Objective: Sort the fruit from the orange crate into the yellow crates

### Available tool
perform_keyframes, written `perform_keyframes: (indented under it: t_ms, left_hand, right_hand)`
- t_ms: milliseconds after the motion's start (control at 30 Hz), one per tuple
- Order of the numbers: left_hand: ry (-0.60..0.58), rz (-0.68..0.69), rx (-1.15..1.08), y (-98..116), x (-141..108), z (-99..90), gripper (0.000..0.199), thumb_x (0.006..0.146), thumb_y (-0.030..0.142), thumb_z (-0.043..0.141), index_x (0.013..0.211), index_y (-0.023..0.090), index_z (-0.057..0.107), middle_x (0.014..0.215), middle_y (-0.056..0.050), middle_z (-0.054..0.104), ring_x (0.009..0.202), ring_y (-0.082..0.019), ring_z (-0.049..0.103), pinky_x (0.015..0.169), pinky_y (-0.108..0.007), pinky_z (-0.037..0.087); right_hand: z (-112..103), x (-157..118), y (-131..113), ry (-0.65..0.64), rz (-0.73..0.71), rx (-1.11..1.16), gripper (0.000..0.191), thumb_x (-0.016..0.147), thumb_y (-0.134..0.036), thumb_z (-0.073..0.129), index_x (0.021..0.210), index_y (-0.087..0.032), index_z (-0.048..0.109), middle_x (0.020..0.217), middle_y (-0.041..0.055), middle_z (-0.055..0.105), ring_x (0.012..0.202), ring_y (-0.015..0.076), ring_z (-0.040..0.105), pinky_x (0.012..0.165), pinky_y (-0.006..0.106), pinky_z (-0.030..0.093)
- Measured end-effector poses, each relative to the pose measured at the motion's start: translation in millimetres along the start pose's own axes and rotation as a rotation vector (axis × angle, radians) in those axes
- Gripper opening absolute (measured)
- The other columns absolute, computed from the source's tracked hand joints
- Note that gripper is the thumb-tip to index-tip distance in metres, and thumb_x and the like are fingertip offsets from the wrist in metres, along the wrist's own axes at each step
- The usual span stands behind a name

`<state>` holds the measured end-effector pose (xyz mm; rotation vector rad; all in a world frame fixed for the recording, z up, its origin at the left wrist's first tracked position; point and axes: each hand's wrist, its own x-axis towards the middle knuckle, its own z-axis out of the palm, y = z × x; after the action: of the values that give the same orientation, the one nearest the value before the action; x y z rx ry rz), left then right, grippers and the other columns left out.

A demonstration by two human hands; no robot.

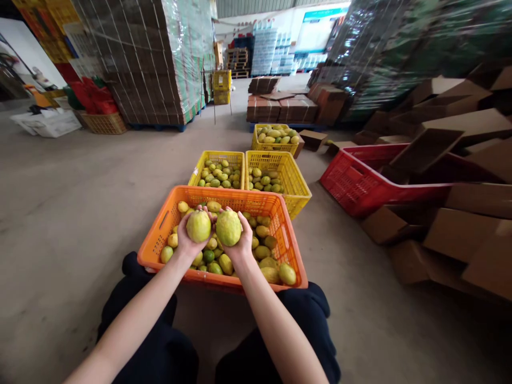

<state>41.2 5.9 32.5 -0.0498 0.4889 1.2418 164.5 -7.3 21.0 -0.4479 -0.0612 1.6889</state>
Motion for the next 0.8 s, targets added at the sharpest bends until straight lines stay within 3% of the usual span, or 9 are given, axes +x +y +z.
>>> perform_keyframes:
  t_ms: [200, 533, 800]
  left_hand:
    - [-0.020, -0.013, 0.009, 6, 0, -4.9, 0.031, 0.089, 0.026, 0.043, 0.107, 0.020, 0.068, 0.092, -0.004, 0.073, 0.080, -0.015, 0.069, 0.082, -0.028, 0.054]
    - [0.018, 0.010, 0.009, 7, -2, -0.3, 0.034, 0.083, 0.021, 0.048, 0.112, 0.018, 0.065, 0.083, -0.003, 0.073, 0.071, -0.016, 0.069, 0.076, -0.027, 0.055]
    - [0.006, 0.033, -0.009, 5, 5, -15.3, 0.035, 0.089, 0.022, 0.039, 0.114, 0.022, 0.063, 0.093, -0.004, 0.074, 0.085, -0.016, 0.070, 0.078, -0.029, 0.057]
  right_hand:
    - [-3, 2, 3, -0.029, 0.037, -0.013, 0.020, 0.078, -0.029, 0.064, 0.096, -0.020, 0.067, 0.083, 0.0032, 0.076, 0.081, 0.0233, 0.073, 0.074, 0.038, 0.062]
    - [-7, 5, 5, -0.054, 0.026, -0.045, 0.020, 0.077, -0.031, 0.066, 0.093, -0.019, 0.067, 0.088, 0.0041, 0.077, 0.081, 0.0233, 0.074, 0.075, 0.038, 0.062]
    - [-9, 8, 7, 0.034, 0.047, -0.029, 0.020, 0.079, -0.030, 0.064, 0.096, -0.019, 0.067, 0.084, 0.0043, 0.077, 0.075, 0.0226, 0.074, 0.072, 0.038, 0.062]
